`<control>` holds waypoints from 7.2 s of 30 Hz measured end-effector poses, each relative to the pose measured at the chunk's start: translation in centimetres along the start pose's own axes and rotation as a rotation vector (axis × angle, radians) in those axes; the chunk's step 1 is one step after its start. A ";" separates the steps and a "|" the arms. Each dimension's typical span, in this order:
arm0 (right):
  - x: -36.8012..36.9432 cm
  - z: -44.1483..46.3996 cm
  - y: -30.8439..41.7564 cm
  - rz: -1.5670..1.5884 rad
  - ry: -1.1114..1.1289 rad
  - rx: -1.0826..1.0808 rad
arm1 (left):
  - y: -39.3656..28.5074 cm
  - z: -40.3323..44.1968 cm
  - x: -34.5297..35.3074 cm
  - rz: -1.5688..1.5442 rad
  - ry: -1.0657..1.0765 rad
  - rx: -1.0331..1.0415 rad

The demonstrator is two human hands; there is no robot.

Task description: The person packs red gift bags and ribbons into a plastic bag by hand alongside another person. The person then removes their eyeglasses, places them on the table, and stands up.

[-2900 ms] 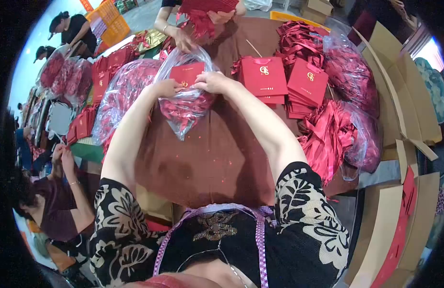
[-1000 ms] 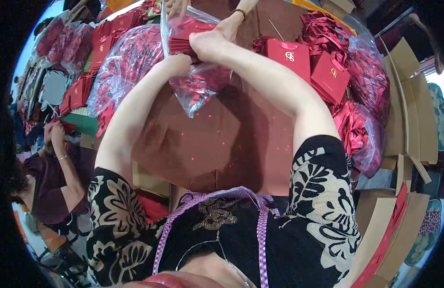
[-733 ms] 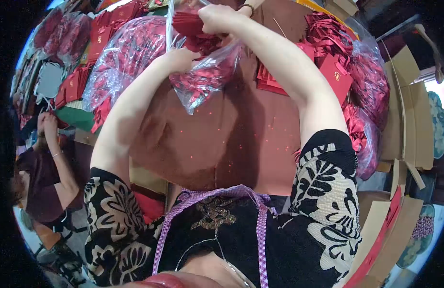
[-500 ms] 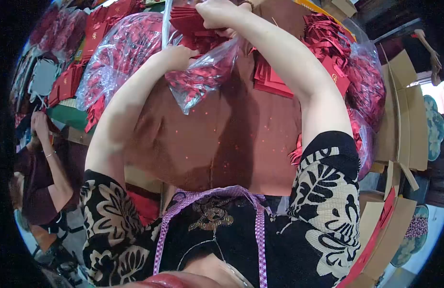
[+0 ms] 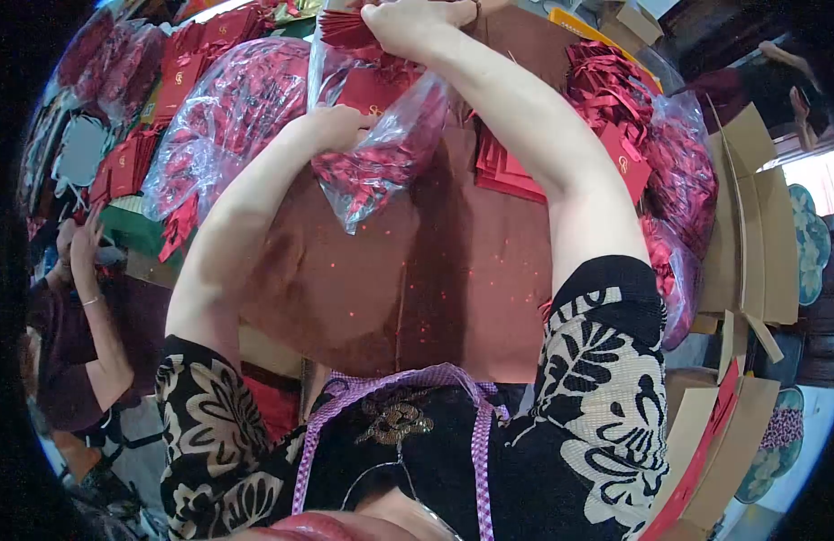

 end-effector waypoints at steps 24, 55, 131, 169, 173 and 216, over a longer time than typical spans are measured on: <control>11.9 -4.7 4.2 0.000 -0.171 -0.151 | -2.0 -0.9 -0.2 0.011 0.043 -0.030; 14.1 -9.9 1.7 0.507 -0.184 -0.133 | -0.9 6.4 -2.0 0.265 -0.241 0.113; 17.5 -6.0 -2.4 0.865 -0.165 0.130 | -2.5 4.0 -1.6 0.045 -0.277 -0.111; 19.3 -5.3 -1.0 0.649 0.109 0.151 | 1.8 5.1 -0.2 -0.081 -0.159 -0.061; 19.4 -5.4 -0.9 0.642 0.101 0.154 | 2.6 5.1 0.4 -0.351 -0.270 -0.092; 18.7 -5.9 -1.2 0.706 0.027 0.183 | 3.7 7.5 1.3 -0.146 -0.190 -0.009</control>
Point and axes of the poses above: each hand's wrist, its own z-axis towards the middle knuckle, its own x-axis out of the palm, y = z × x, the point moved 7 cm from there along z, towards the middle knuckle, and after that the axes turned 9 degrees about y, right-handed, at the moved point
